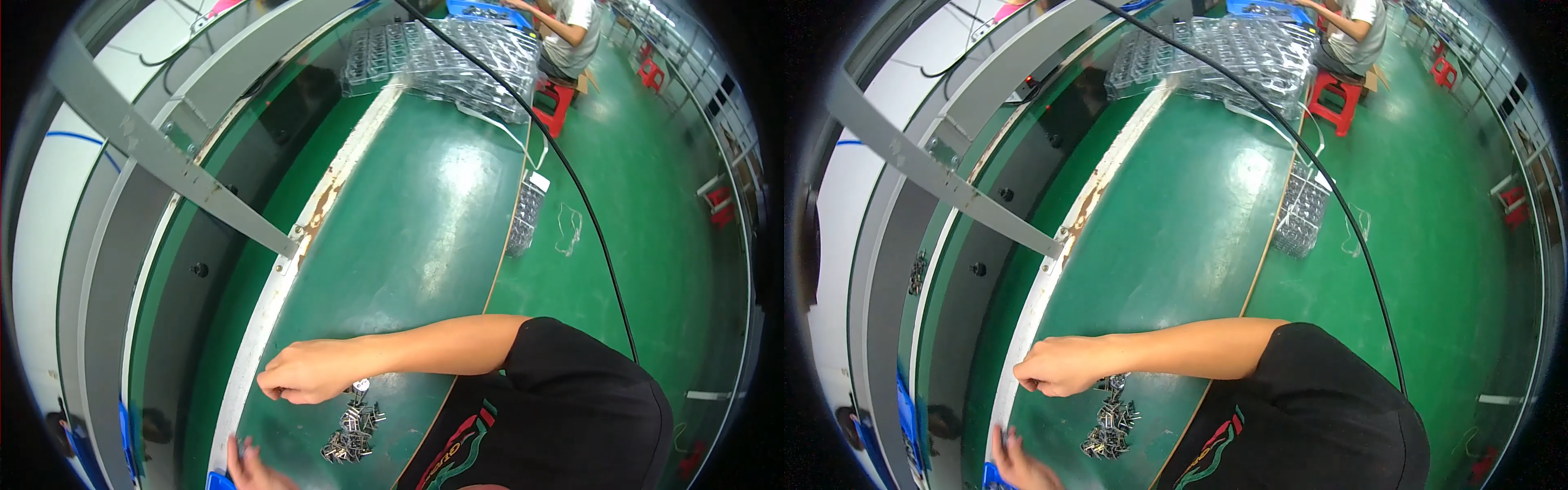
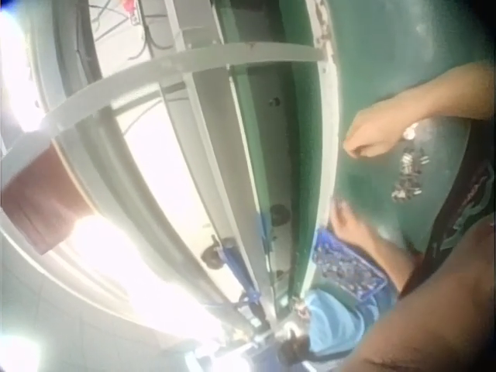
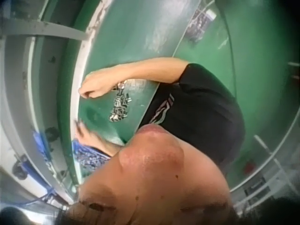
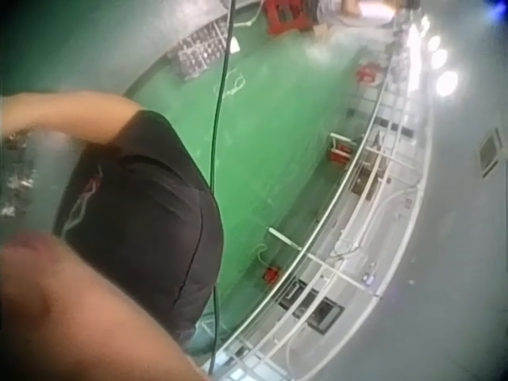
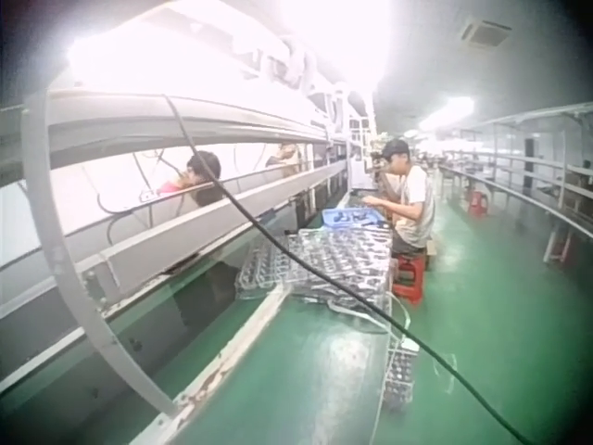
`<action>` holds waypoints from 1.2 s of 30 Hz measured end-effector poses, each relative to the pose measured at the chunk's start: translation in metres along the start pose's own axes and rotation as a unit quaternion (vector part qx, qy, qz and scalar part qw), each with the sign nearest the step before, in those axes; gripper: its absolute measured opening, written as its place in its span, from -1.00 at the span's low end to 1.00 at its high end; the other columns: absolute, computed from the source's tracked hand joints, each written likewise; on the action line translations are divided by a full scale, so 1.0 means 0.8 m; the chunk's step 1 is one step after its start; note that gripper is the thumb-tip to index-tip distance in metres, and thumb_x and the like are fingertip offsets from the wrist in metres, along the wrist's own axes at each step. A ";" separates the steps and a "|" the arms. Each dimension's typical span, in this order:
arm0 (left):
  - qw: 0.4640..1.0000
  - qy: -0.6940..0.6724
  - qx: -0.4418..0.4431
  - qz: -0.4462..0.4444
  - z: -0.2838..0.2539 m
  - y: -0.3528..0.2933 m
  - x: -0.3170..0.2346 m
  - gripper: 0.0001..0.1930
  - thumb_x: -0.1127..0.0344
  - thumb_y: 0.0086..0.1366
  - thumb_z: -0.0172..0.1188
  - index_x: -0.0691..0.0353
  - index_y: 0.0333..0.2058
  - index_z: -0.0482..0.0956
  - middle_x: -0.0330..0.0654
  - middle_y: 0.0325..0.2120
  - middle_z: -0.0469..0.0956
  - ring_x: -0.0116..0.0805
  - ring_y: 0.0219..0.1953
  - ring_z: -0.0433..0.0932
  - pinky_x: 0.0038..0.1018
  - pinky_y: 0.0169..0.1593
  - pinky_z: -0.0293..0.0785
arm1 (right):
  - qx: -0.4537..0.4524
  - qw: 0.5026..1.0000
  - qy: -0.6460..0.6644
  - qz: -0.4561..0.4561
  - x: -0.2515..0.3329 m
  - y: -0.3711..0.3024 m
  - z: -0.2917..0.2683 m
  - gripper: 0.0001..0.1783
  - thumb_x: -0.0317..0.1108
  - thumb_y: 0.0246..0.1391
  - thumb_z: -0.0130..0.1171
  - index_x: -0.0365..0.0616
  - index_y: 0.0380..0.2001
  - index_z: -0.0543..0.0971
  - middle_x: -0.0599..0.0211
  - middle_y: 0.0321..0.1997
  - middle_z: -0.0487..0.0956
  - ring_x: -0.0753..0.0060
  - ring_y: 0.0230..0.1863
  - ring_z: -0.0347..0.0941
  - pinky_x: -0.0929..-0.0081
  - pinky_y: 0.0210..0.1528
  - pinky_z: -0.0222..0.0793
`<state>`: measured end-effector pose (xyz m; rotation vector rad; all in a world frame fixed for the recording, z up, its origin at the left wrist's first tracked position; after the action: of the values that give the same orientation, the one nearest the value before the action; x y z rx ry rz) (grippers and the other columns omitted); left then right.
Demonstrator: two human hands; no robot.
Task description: The person assembles gray components by hand, inserting metal pins into them one by one.
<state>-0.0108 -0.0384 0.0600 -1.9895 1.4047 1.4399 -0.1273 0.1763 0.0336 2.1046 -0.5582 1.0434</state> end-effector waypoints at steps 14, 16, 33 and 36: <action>0.934 -0.318 0.086 -0.136 0.115 -0.008 0.011 -0.49 0.77 0.15 0.13 0.56 0.13 0.36 0.19 0.07 0.46 -0.16 0.12 0.50 -0.38 0.21 0.44 | -0.043 0.973 0.203 0.097 -0.013 0.002 -0.003 -0.82 -0.45 0.15 0.22 -0.28 -0.20 0.67 0.17 -0.29 0.63 0.36 -0.31 0.58 0.48 -0.27 0.48; 0.930 -0.321 0.119 -0.130 0.112 -0.010 0.013 -0.48 0.78 0.14 0.16 0.54 0.12 0.37 0.17 0.06 0.48 -0.15 0.09 0.53 -0.36 0.17 0.49 | -0.027 0.947 0.298 0.121 -0.019 0.008 0.014 -0.81 -0.41 0.17 0.24 -0.25 -0.18 0.68 0.22 -0.30 0.64 0.43 -0.30 0.58 0.49 -0.28 0.48; 0.927 -0.343 0.151 -0.006 0.106 -0.005 0.018 -0.47 0.75 0.17 0.23 0.46 0.14 0.37 0.16 0.14 0.47 -0.21 0.17 0.50 -0.39 0.13 0.53 | -0.116 0.960 0.207 0.151 -0.010 0.004 0.014 -0.83 -0.61 0.06 0.31 -0.32 -0.23 0.64 0.33 -0.27 0.54 0.59 -0.27 0.56 0.68 -0.31 0.51; 0.913 -0.373 0.163 -0.018 0.102 -0.005 0.015 -0.52 0.76 0.20 0.19 0.49 0.11 0.41 0.15 0.15 0.46 -0.18 0.19 0.48 -0.38 0.17 0.51 | -0.133 0.946 0.241 0.174 -0.014 0.005 0.008 -0.85 -0.62 0.08 0.29 -0.34 -0.24 0.63 0.32 -0.26 0.52 0.58 -0.30 0.55 0.68 -0.30 0.52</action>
<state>-0.0515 0.0154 0.0123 -1.0656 1.1368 1.5720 -0.1328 0.1696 0.0235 1.4700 -0.7861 1.5276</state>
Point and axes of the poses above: each hand's wrist, its own y-axis towards the middle knuckle, its own z-axis out of the palm, x = y × z, the point moved 4 cm from there along y, towards the middle knuckle
